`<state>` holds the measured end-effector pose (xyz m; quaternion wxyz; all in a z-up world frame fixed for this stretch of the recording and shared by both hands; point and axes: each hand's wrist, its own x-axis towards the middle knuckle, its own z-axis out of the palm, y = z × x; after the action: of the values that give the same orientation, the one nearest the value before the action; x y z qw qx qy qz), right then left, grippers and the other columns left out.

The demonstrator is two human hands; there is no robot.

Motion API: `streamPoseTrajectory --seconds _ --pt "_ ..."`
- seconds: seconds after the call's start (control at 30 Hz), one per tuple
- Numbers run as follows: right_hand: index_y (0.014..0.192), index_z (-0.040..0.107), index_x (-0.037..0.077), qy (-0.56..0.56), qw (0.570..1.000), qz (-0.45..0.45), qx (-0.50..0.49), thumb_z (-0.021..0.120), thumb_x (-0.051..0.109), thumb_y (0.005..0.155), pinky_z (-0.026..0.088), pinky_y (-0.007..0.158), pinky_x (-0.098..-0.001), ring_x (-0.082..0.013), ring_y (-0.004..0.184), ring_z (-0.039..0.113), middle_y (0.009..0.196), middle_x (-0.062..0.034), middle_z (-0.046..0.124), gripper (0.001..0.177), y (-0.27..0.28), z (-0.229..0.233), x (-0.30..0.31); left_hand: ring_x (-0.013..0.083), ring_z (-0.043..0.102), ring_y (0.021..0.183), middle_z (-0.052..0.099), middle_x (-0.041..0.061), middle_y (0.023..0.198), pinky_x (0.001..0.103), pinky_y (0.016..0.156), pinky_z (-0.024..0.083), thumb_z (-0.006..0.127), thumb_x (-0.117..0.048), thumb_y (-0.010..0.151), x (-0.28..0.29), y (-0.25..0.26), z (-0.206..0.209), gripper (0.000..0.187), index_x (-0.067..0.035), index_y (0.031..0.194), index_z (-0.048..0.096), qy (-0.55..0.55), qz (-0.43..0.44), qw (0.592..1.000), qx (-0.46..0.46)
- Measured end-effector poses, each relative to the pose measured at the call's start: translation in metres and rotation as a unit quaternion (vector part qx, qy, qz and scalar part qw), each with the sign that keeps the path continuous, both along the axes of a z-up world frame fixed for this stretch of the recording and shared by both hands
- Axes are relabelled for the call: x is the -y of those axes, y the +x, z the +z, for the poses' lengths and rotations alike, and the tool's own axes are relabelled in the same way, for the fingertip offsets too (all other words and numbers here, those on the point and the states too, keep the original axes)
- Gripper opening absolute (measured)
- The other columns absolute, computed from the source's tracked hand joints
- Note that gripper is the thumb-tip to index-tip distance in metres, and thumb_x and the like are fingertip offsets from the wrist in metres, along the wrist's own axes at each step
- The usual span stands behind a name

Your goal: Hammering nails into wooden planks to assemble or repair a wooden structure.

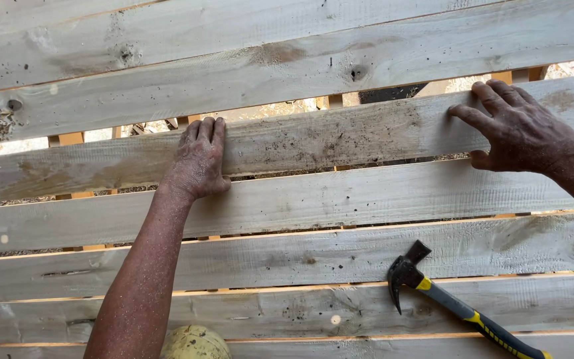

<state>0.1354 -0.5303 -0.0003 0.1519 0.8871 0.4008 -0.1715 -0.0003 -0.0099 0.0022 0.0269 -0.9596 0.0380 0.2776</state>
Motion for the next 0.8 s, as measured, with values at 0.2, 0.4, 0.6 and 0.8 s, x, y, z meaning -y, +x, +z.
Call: streamPoseTrajectory --seconds 0.2,0.4,0.6,0.8 --pt "0.146 0.050 0.021 0.048 0.993 0.060 0.085 0.088 0.053 0.054 0.043 0.120 -0.0515 -0.0415 0.144 0.045 0.148 -0.0260 0.047 0.105 -0.006 -0.014 0.008 0.0408 0.025 0.150 0.028 0.023 0.158 0.047 0.128 0.021 0.092 -0.028 0.060 0.007 -0.001 -0.001 0.127 -0.001 0.159 0.016 0.015 0.013 1.000 -0.010" --pt "0.147 0.049 0.019 0.010 0.994 0.080 0.078 0.088 0.052 0.058 0.043 0.122 -0.0472 -0.0413 0.144 0.044 0.147 -0.0270 0.046 0.103 -0.003 -0.015 0.006 0.0407 0.020 0.152 0.022 0.022 0.162 0.047 0.129 0.017 0.090 -0.024 0.064 0.007 0.004 -0.005 0.126 -0.001 0.160 0.012 0.011 0.024 0.999 -0.040" --pt "0.147 0.047 0.025 -0.036 0.996 0.066 0.046 0.086 0.059 0.061 0.047 0.118 -0.0421 -0.0363 0.147 0.041 0.153 -0.0214 0.043 0.100 0.004 -0.018 0.007 0.0398 0.018 0.153 0.018 0.027 0.163 0.046 0.124 0.015 0.085 -0.040 0.068 0.005 0.009 -0.001 0.123 -0.003 0.160 0.012 -0.042 0.077 0.994 -0.067" --pt "0.153 0.042 0.031 -0.089 0.996 0.005 0.001 0.085 0.057 0.069 0.050 0.115 -0.0410 -0.0317 0.152 0.034 0.157 -0.0132 0.035 0.098 0.004 0.000 -0.010 0.0277 0.030 0.160 0.036 0.008 0.169 0.054 0.137 0.011 0.053 -0.058 0.103 0.125 0.007 -0.054 0.067 -0.022 0.158 0.037 -0.145 0.138 0.963 0.179"
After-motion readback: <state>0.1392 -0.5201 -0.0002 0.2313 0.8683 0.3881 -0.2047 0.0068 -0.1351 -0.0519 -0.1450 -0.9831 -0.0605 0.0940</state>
